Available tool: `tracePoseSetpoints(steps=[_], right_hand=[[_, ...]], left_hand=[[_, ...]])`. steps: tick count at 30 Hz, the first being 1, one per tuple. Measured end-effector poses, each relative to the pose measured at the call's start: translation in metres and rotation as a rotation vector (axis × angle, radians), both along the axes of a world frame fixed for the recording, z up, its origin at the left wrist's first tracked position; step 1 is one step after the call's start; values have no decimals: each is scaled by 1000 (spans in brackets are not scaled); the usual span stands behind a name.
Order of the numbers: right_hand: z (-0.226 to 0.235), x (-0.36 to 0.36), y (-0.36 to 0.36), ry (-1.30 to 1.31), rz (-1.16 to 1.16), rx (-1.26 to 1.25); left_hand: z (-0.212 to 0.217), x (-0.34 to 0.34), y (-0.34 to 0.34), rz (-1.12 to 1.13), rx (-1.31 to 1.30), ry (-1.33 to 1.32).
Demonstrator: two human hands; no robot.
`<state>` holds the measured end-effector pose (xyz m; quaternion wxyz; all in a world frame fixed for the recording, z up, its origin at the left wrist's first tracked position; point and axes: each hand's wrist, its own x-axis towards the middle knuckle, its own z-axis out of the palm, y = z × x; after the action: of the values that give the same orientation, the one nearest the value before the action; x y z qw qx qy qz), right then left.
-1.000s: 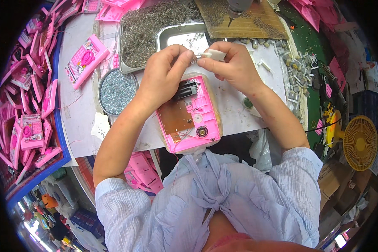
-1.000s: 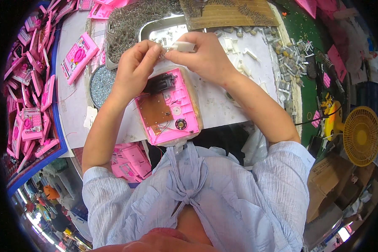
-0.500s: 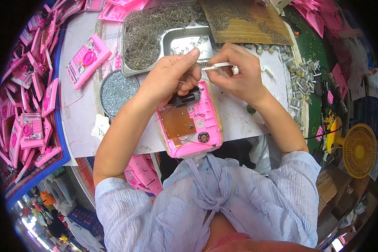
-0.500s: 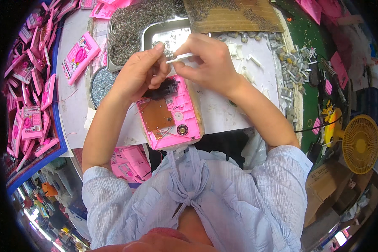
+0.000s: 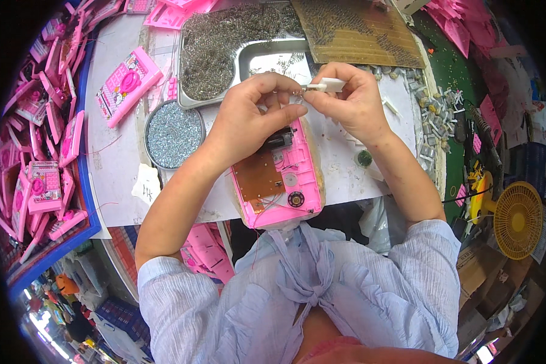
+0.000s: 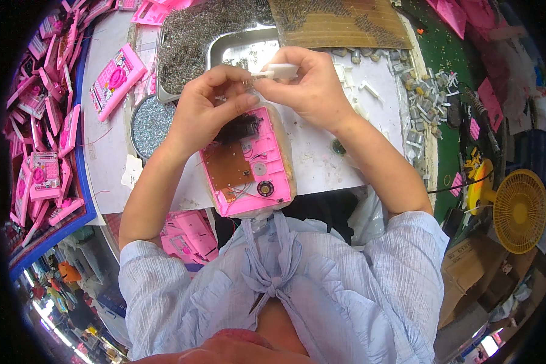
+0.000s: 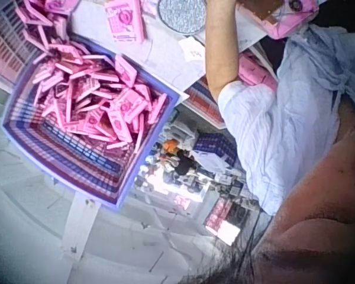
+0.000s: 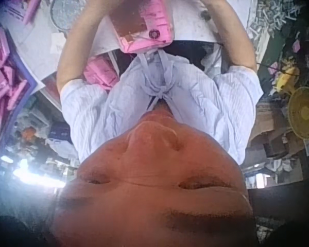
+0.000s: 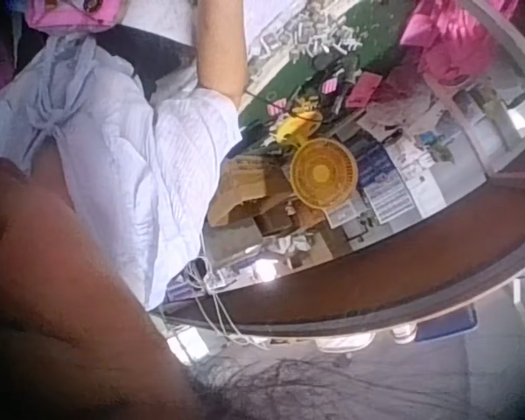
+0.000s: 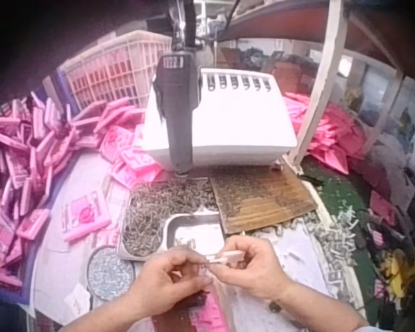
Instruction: Assembling, soldering, and testing components for a pink toy camera or device at a workbench.
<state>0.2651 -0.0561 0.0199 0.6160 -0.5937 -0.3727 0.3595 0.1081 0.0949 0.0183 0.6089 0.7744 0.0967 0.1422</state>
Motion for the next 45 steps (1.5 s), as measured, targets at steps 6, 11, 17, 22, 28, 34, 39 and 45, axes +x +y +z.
tracePoseSetpoints(steps=[6,11,17,22,28,34,39,45], right_hand=[[0,-1,1,8,-23,17],[-4,-2,0,-204,-52,65],[-1,-7,0,-493,14,180],[-7,0,-1,-220,20,125],[2,-5,-1,19,9,104],[-5,-7,0,-7,-83,134],[-3,-9,3,-36,-112,95],[-1,-1,4,-629,102,222]], left_hand=[[17,2,-6,36,-389,215],[5,3,-12,110,-76,54],[21,14,3,-5,-167,453],[30,10,-10,35,-588,222],[6,4,-3,-37,-442,-65],[16,0,-2,-88,-471,107],[10,2,-1,-70,-457,85],[1,8,15,-54,-463,331]])
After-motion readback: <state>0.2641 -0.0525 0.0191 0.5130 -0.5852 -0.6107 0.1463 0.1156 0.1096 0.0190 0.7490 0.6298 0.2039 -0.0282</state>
